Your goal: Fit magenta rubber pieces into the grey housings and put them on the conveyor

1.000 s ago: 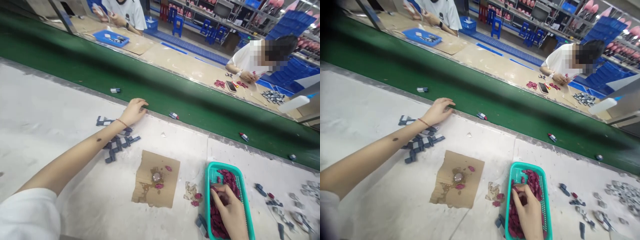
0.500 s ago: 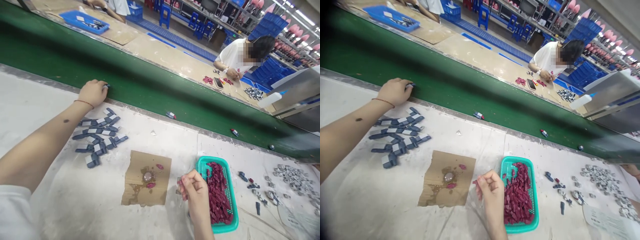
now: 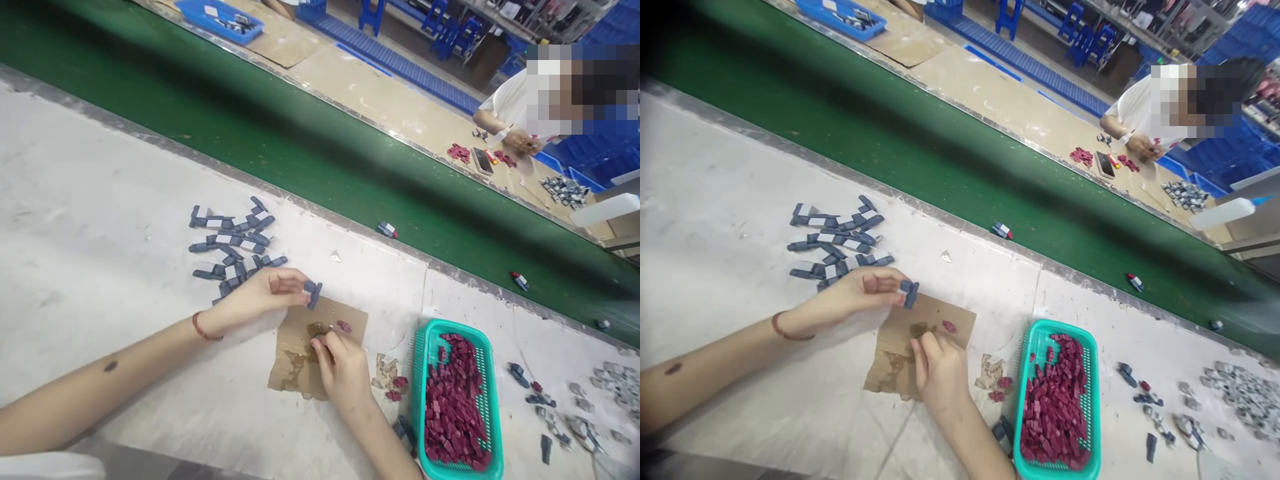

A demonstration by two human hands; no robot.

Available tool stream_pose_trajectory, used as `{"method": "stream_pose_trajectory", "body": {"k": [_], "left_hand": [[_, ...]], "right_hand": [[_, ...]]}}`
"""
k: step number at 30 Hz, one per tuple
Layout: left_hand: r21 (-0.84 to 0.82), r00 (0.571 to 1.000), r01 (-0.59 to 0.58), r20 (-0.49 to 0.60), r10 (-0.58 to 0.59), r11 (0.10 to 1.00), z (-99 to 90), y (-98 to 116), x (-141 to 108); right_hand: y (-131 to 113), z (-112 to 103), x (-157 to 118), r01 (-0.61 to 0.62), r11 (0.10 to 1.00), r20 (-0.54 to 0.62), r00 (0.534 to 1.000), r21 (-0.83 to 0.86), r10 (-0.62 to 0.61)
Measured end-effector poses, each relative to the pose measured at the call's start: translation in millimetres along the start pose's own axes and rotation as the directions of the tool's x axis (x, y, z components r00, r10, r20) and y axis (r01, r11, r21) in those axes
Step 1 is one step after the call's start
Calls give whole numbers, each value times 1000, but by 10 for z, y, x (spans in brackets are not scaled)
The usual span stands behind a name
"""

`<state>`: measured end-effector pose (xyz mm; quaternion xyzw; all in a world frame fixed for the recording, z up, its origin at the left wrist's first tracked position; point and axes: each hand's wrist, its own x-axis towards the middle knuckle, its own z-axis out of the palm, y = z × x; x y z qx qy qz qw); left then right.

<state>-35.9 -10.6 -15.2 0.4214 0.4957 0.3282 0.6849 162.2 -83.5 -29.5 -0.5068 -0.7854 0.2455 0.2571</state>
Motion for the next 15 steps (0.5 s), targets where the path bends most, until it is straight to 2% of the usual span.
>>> {"method": "stream_pose_trajectory", "body": {"k": [3,8,12,15], "left_hand": [[-54,999,39,-14,-40,998,110,-97,-125],[-196,995,71,-49,-82,978,189,-193,-206],[-254,997,71,2,-73,965,209,-252,-228],[-228,996,80,45,-72,970,204,-302,-229]], "right_hand": [[13,22,4,56,989,-8,998,-138,-58],[3,19,7,97,975,36,995,-198,-92],[3,31,8,86,976,29,996,-201,-82],[2,43,4,87,979,34,996,-184,-82]]}}
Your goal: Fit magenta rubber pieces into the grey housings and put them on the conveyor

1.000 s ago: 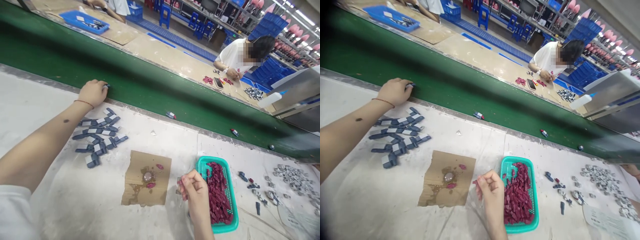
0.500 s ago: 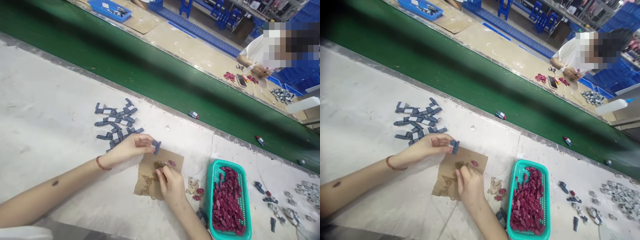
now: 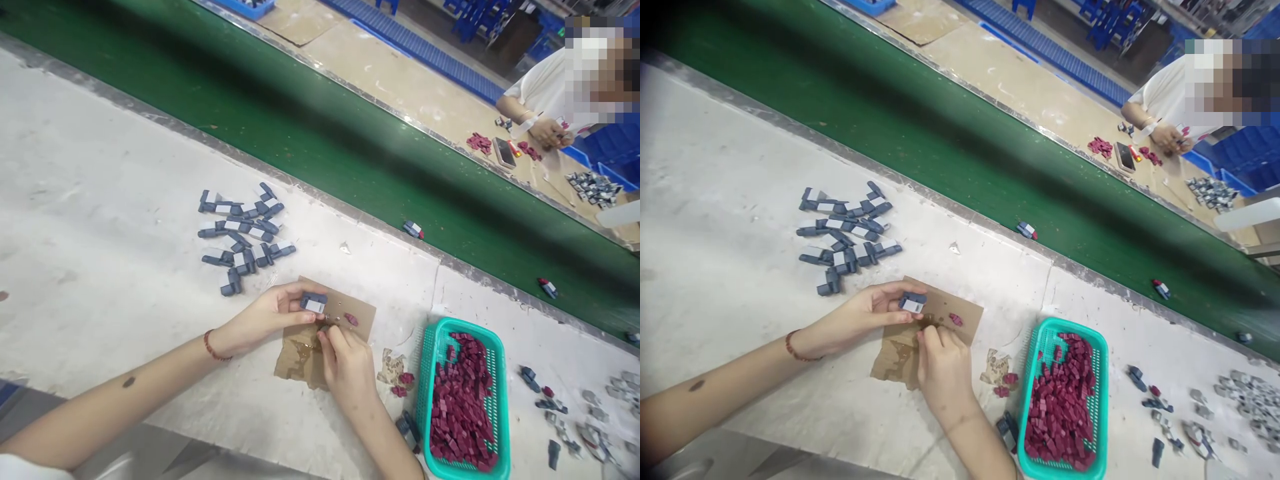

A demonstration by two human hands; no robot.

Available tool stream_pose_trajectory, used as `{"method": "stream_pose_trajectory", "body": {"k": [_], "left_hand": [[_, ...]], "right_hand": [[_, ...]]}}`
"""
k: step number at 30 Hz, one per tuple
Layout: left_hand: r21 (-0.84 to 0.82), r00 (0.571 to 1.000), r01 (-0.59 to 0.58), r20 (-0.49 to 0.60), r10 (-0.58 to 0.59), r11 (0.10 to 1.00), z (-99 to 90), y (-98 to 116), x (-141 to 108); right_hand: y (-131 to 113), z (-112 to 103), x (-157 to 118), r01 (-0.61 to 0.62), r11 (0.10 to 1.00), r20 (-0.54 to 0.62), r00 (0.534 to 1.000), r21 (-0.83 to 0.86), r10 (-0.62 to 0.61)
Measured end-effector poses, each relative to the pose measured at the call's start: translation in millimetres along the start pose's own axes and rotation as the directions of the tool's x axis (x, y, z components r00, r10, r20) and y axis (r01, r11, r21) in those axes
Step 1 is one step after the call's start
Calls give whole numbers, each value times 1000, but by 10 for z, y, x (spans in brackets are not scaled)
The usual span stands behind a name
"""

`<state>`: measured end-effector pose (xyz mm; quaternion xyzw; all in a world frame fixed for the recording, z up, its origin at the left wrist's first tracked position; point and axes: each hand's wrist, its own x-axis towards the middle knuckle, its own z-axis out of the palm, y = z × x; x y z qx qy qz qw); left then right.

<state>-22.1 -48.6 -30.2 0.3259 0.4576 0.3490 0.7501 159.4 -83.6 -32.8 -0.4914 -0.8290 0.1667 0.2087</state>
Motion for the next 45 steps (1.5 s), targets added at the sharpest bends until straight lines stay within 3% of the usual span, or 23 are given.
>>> {"method": "stream_pose_trajectory", "body": {"k": [3,6,8,10,13,16,20,29,38,41,45], "left_hand": [[88,999,-46,-23,48,995,-16,-42,-1],[210,989,-139,-30,148,968,-20,-84,-22],[265,979,-195,-2,203,944,-17,-119,-45],[272,972,-235,39,233,933,-7,-159,-68],[280,959,-283,66,276,917,18,-206,-92],[314,948,-319,95,304,894,37,-223,-101],[328,940,-339,152,305,882,38,-220,-102],[330,946,-320,166,279,888,63,-197,-113],[373,946,-313,199,254,873,67,-191,-113],[413,948,-312,193,253,856,77,-206,-107],[502,916,-399,257,308,768,72,-214,-128]], "right_hand": [[4,-1,-2,-65,996,-5,998,56,65],[22,-29,-5,-215,940,60,977,266,206],[36,-60,-6,-335,816,115,941,471,319],[47,-93,-5,-415,626,144,888,660,437],[37,-133,1,-416,373,164,819,830,550],[-5,-154,9,-372,286,163,815,883,556],[-59,-164,27,-326,329,116,844,886,524],[-87,-137,39,-279,458,34,881,844,473],[-84,-117,35,-137,618,-66,953,774,294],[-97,-100,45,-146,628,-65,951,765,302],[-104,-115,44,-256,559,33,925,788,378]]}}
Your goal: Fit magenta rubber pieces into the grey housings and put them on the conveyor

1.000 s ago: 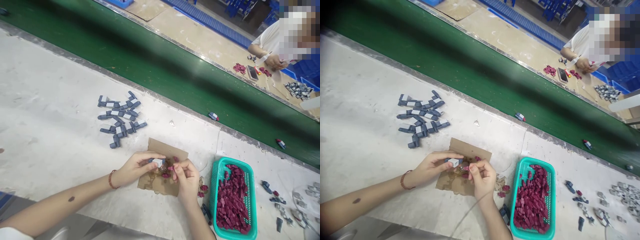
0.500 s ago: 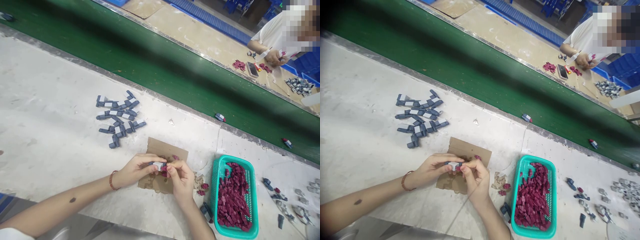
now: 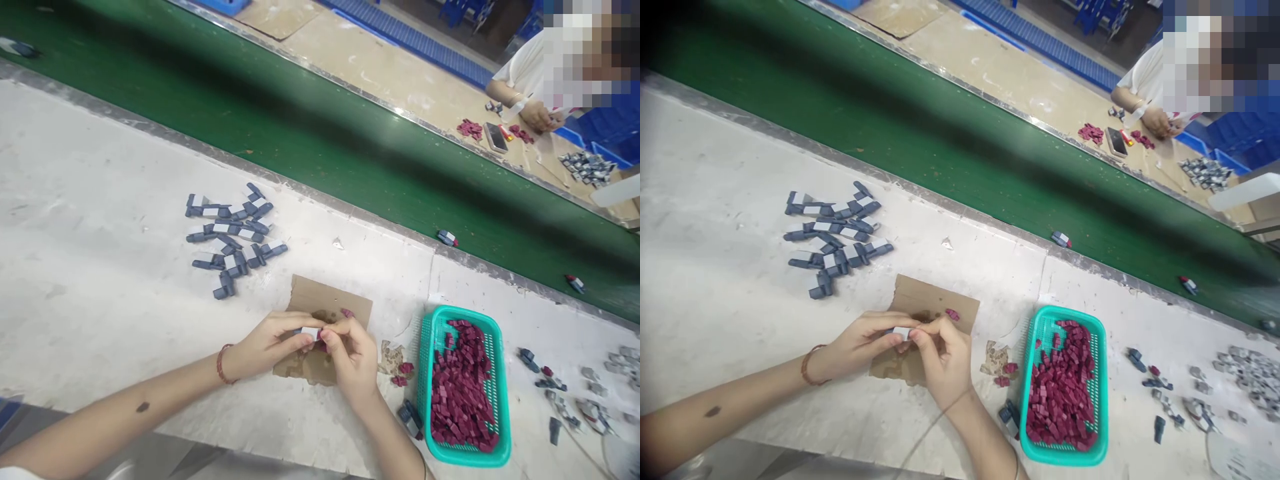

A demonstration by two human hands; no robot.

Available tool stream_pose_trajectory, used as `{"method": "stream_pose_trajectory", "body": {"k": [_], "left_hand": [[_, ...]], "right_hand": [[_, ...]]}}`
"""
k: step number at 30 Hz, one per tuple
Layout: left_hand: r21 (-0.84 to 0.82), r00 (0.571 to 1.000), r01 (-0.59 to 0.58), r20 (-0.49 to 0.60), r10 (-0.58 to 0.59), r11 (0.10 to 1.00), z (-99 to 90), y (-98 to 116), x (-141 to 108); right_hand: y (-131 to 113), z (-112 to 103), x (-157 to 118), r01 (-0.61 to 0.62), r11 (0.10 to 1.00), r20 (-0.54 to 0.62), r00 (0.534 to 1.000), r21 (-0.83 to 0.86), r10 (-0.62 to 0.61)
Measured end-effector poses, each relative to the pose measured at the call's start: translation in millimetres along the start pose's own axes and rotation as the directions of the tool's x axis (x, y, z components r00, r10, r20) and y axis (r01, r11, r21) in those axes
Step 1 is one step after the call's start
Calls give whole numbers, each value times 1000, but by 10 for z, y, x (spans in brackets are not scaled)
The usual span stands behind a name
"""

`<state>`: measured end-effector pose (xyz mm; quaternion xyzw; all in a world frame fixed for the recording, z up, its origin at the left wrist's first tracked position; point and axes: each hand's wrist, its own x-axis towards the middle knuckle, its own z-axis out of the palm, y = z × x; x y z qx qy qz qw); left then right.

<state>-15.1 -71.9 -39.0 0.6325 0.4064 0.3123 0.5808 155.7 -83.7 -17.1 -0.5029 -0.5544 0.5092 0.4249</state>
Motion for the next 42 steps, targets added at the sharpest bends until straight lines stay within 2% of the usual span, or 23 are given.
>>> {"method": "stream_pose_trajectory", "body": {"k": [3,6,11,13,15,17,18,20,21,24,27,30,32,35,37,40,42], "left_hand": [[131,997,-59,46,54,990,-20,16,-43],[223,995,-88,75,73,971,-32,26,-83],[252,991,-98,115,71,963,27,66,-70],[247,983,-120,163,81,962,55,116,-9],[261,977,-151,186,104,953,56,183,107],[303,984,-158,131,123,940,18,245,294],[331,988,-152,72,136,931,-14,266,416],[392,985,-131,-53,164,911,-94,275,714],[430,977,-126,-103,188,894,-135,263,887],[543,962,-125,-138,236,830,-237,186,1452],[630,955,-104,-154,255,770,-315,116,1963],[668,949,-89,-167,266,739,-430,96,2232],[690,948,-102,-152,281,716,-550,97,2215],[720,945,-109,-139,296,685,-820,79,1921],[749,946,-84,-148,290,657,-1056,40,1628],[831,942,35,-213,258,556,-1421,-48,1217],[861,936,124,-266,230,494,-1617,-102,1034]], "right_hand": [[-20,-41,-26,-81,996,-3,997,24,81],[-47,-68,-73,-96,995,8,995,-1,96],[-147,-121,-154,-129,988,-5,992,-90,129],[-215,-239,-199,-112,984,10,993,-142,114],[-274,-457,-265,-69,967,-23,998,-246,65],[-288,-758,-356,-78,903,-167,986,-423,7],[-270,-921,-407,-133,830,-276,961,-542,-26],[-183,-1219,-509,-271,630,-417,904,-728,-93],[-121,-1336,-554,-310,544,-438,891,-780,-121],[68,-1523,-637,-308,362,-387,906,-880,-169],[159,-1544,-642,-268,309,-345,910,-912,-230],[118,-1544,-622,-237,402,-342,915,-885,-213],[47,-1533,-617,-240,525,-377,911,-816,-169],[-67,-1427,-622,-272,715,-460,884,-644,-78],[-125,-1280,-614,-272,794,-493,869,-544,-40],[-168,-992,-552,-204,889,-491,871,-409,-26],[-171,-798,-474,-151,946,-440,898,-288,9]]}}
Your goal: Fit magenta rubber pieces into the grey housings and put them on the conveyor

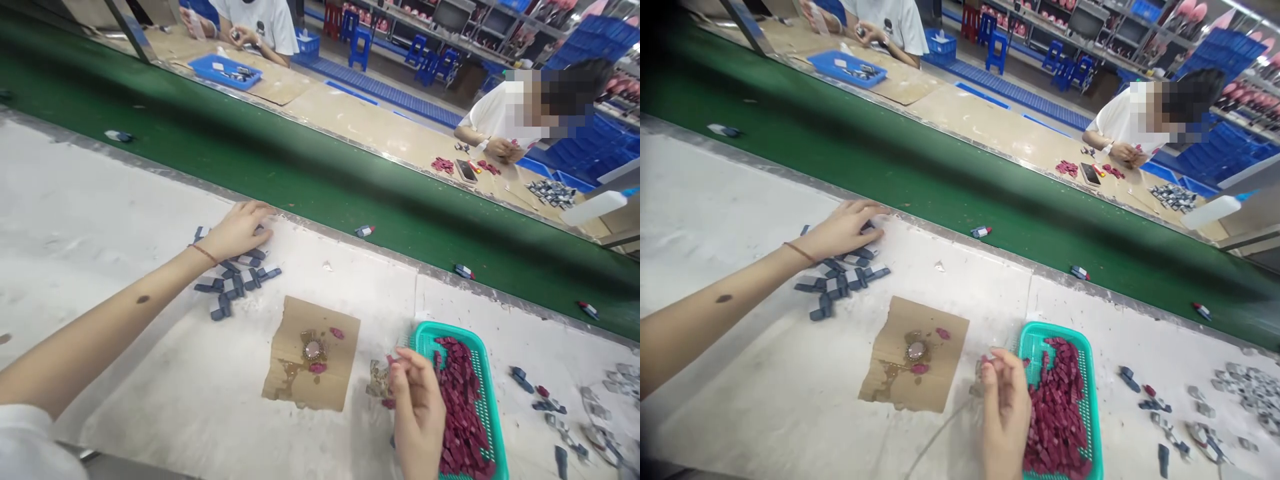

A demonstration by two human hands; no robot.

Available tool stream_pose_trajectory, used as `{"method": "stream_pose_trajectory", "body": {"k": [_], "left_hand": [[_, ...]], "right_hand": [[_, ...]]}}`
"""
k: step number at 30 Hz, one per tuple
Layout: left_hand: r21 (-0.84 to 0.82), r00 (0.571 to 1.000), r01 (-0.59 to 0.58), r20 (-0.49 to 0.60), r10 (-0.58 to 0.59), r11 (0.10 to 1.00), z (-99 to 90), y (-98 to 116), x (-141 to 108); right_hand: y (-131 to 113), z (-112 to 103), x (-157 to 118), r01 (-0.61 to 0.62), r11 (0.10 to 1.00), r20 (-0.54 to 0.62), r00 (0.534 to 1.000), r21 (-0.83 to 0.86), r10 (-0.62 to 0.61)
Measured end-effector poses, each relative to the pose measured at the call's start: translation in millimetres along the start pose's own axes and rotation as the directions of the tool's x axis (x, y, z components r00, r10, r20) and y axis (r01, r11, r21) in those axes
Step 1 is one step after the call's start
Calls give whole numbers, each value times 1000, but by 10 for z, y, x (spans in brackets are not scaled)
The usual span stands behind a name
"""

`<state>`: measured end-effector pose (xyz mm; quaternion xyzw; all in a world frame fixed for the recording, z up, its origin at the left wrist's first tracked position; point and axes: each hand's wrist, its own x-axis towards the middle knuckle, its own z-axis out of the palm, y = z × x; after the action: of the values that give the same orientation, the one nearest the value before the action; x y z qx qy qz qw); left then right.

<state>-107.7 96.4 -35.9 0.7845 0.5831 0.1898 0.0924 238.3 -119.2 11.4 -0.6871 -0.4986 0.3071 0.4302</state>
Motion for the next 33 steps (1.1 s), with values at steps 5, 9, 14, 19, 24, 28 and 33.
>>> {"method": "stream_pose_trajectory", "body": {"k": [5,9,14,19,24,28,33], "left_hand": [[-52,986,1,164,8,999,-140,-194,-76],[-76,960,15,279,7,997,-262,-142,-73],[-107,948,48,319,-12,993,-372,-136,-96],[-96,949,137,297,-103,986,-390,-145,-94],[-97,964,256,99,-247,962,-432,73,-171],[-541,911,321,-47,-409,777,-414,491,-347],[-883,849,455,389,-356,120,-215,972,-667]], "right_hand": [[-85,430,59,-14,994,216,976,107,-10],[-39,645,121,74,997,347,935,-2,-69],[54,796,141,287,954,432,874,-89,-223],[77,902,136,572,800,456,769,-180,-448],[90,968,141,747,589,455,659,-308,-599],[76,1008,140,792,504,479,611,-345,-631],[33,1034,140,806,451,481,591,-383,-647]]}}
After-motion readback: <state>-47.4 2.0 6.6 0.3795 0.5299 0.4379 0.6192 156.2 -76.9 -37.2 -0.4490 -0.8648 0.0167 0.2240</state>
